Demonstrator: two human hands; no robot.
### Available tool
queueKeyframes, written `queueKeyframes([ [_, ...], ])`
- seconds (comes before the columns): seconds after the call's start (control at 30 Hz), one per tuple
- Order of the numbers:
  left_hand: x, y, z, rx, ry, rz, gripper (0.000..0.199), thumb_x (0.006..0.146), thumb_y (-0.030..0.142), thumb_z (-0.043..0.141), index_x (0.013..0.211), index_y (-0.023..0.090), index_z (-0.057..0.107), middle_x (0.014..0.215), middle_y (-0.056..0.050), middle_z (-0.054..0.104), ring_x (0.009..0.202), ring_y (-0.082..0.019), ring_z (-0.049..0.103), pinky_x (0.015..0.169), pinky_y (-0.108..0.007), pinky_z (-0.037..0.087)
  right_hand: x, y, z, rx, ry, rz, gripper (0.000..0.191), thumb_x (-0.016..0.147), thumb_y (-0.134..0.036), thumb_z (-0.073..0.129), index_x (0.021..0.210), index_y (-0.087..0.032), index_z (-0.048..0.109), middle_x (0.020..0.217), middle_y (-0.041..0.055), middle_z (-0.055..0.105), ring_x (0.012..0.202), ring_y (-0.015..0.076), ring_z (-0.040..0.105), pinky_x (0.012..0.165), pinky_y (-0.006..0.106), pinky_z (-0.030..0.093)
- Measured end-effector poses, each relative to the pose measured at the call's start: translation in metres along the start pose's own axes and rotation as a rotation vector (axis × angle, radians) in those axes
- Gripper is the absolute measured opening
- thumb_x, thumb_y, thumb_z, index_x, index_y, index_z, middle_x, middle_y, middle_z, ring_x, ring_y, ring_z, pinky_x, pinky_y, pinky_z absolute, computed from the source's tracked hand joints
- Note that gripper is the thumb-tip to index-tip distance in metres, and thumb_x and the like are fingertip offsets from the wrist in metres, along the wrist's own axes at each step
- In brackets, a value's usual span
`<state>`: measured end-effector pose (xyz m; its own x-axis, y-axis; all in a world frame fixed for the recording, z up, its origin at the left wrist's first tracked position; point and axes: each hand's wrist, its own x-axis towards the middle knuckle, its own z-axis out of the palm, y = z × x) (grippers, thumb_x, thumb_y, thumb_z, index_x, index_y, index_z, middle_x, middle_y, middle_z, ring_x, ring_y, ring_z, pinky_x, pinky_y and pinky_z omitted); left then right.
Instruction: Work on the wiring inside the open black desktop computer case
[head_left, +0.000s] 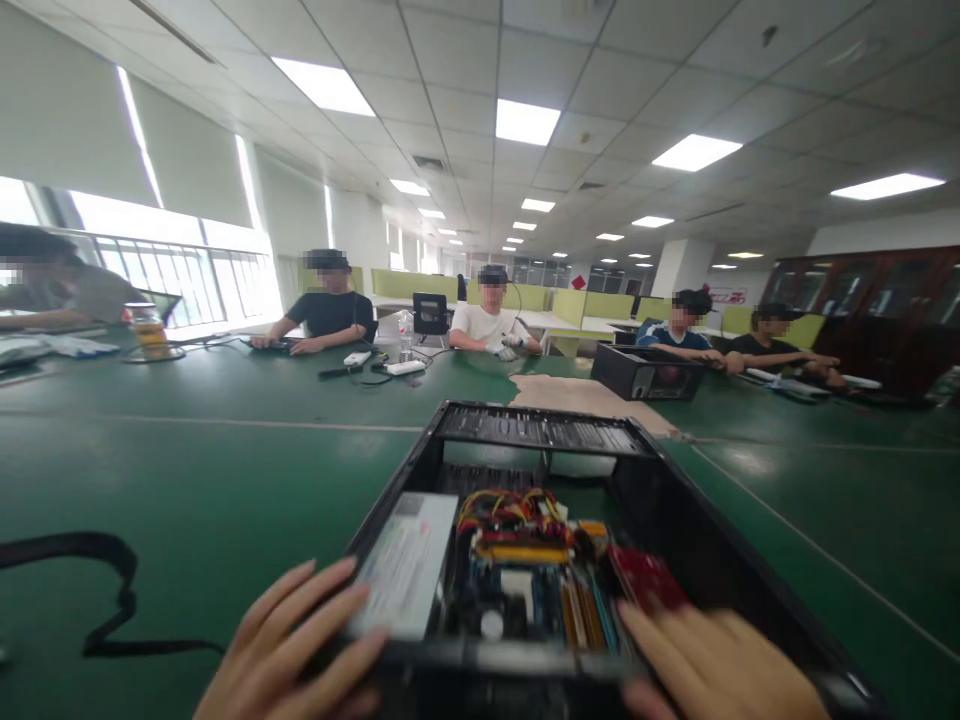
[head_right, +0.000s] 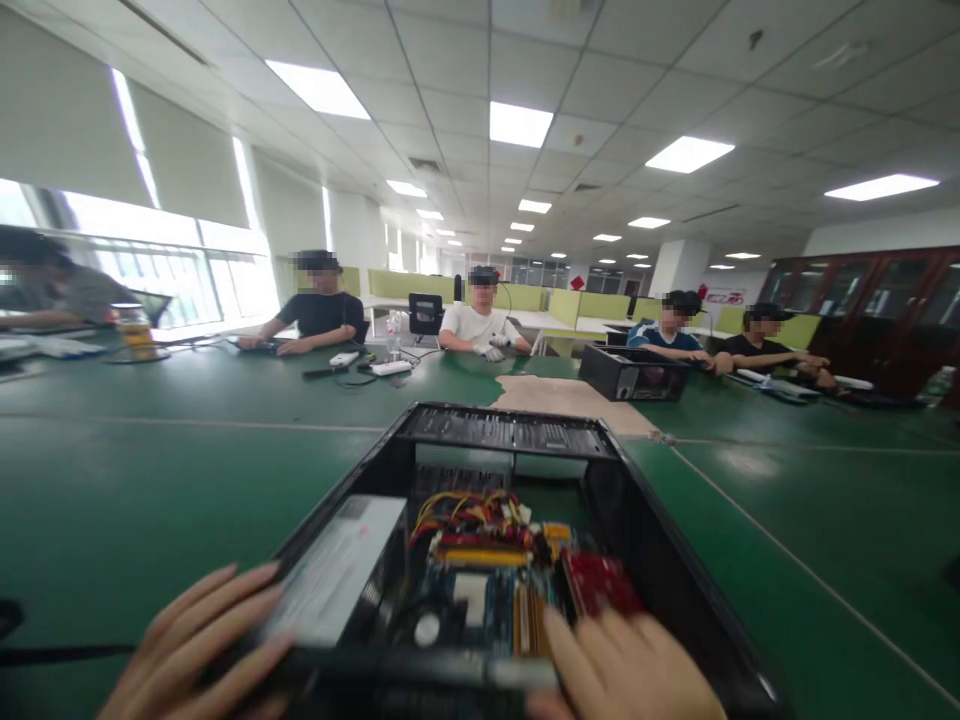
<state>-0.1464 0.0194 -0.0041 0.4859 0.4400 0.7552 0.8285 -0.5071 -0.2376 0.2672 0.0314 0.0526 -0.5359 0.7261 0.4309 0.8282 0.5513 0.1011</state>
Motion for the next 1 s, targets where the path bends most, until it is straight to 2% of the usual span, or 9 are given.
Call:
queueKeyframes([
  [0.03,0.031,-0.005,0.023,0.044,0.046,-0.019,0.030,0.083,0.029,0.057,0.112,0.036,0.063,0.116,-0.005,0.064,0.117,-0.028,0.051,0.101,-0.049,0.036,0.038,0.004,0.003,0.003,-0.058,0.104,0.030,0.088,-0.040,0.047,0.107,-0.026,0.066,0.089,0.0057,0.070,0.083,0.0223,0.062,0.086,0.037,0.041],
  [0.1,0.098,-0.002,0.065,0.143,0.005,-0.202,0.038,0.087,0.022,0.051,0.124,0.028,0.056,0.130,-0.010,0.054,0.126,-0.031,0.042,0.104,-0.054,0.029,0.109,0.010,0.009,-0.006,-0.051,0.199,0.033,0.089,-0.032,0.046,0.115,-0.020,0.062,0.109,0.0107,0.066,0.106,0.0271,0.054,0.101,0.048,0.025],
  [0.13,0.124,0.007,0.082,0.144,-0.024,-0.299,0.042,0.087,0.019,0.049,0.128,0.027,0.053,0.136,-0.011,0.049,0.128,-0.031,0.038,0.104,-0.054,0.027,0.136,0.008,0.013,-0.005,-0.045,0.257,0.037,0.087,-0.025,0.048,0.122,-0.017,0.057,0.117,0.0145,0.062,0.111,0.0293,0.050,0.103,0.053,0.019],
  [0.2,0.150,0.032,0.104,0.013,-0.131,-0.317,0.047,0.087,0.021,0.050,0.134,0.026,0.047,0.143,-0.010,0.041,0.132,-0.030,0.032,0.106,-0.051,0.025,0.163,-0.005,0.026,0.025,-0.042,0.316,0.040,0.085,-0.019,0.048,0.124,-0.016,0.055,0.120,0.0171,0.059,0.112,0.0296,0.049,0.100,0.053,0.022],
  [0.3,0.124,0.067,0.112,-0.286,-0.362,-0.417,0.038,0.084,0.021,0.050,0.121,0.022,0.058,0.124,-0.009,0.058,0.116,-0.025,0.049,0.096,-0.039,0.037,0.138,-0.043,0.059,0.147,-0.136,0.307,0.022,0.084,-0.031,0.053,0.097,-0.024,0.069,0.092,0.0054,0.069,0.083,0.0197,0.060,0.073,0.030,0.042],
  [0.37,0.088,0.078,0.108,-0.530,-0.587,-0.579,0.024,0.082,0.023,0.048,0.096,0.018,0.067,0.093,-0.006,0.068,0.088,-0.020,0.060,0.076,-0.029,0.043,0.100,-0.067,0.087,0.298,-0.237,0.310,0.022,0.080,-0.038,0.056,0.068,-0.023,0.067,0.062,-0.0018,0.063,0.058,0.0123,0.053,0.051,0.022,0.034],
  [0.47,0.052,0.079,0.096,-0.807,-0.770,-0.672,0.025,0.082,0.032,0.048,0.074,0.016,0.067,0.067,-0.001,0.064,0.065,-0.014,0.056,0.058,-0.022,0.037,0.052,-0.084,0.122,0.587,-0.308,0.387,0.034,0.076,-0.035,0.056,0.048,-0.017,0.051,0.044,-0.0055,0.040,0.046,0.0076,0.037,0.044,0.023,0.021],
  [0.6,0.048,0.077,0.090,-0.836,-0.778,-0.659,0.025,0.079,0.033,0.050,0.073,0.016,0.067,0.063,0.001,0.060,0.061,-0.013,0.052,0.055,-0.022,0.032,0.033,-0.079,0.142,0.750,-0.256,0.402,0.037,0.076,-0.035,0.055,0.047,-0.016,0.042,0.045,-0.0067,0.033,0.048,0.0071,0.032,0.047,0.023,0.020],
  [1.0,0.048,0.074,0.096,-0.882,-0.772,-0.641,0.041,0.088,0.040,0.037,0.070,0.016,0.063,0.059,0.002,0.054,0.060,-0.012,0.050,0.059,-0.022,0.034,0.038,-0.082,0.131,0.647,-0.261,0.334,0.030,0.078,-0.037,0.055,0.054,-0.019,0.056,0.050,-0.0051,0.051,0.051,0.0085,0.044,0.051,0.023,0.025],
])
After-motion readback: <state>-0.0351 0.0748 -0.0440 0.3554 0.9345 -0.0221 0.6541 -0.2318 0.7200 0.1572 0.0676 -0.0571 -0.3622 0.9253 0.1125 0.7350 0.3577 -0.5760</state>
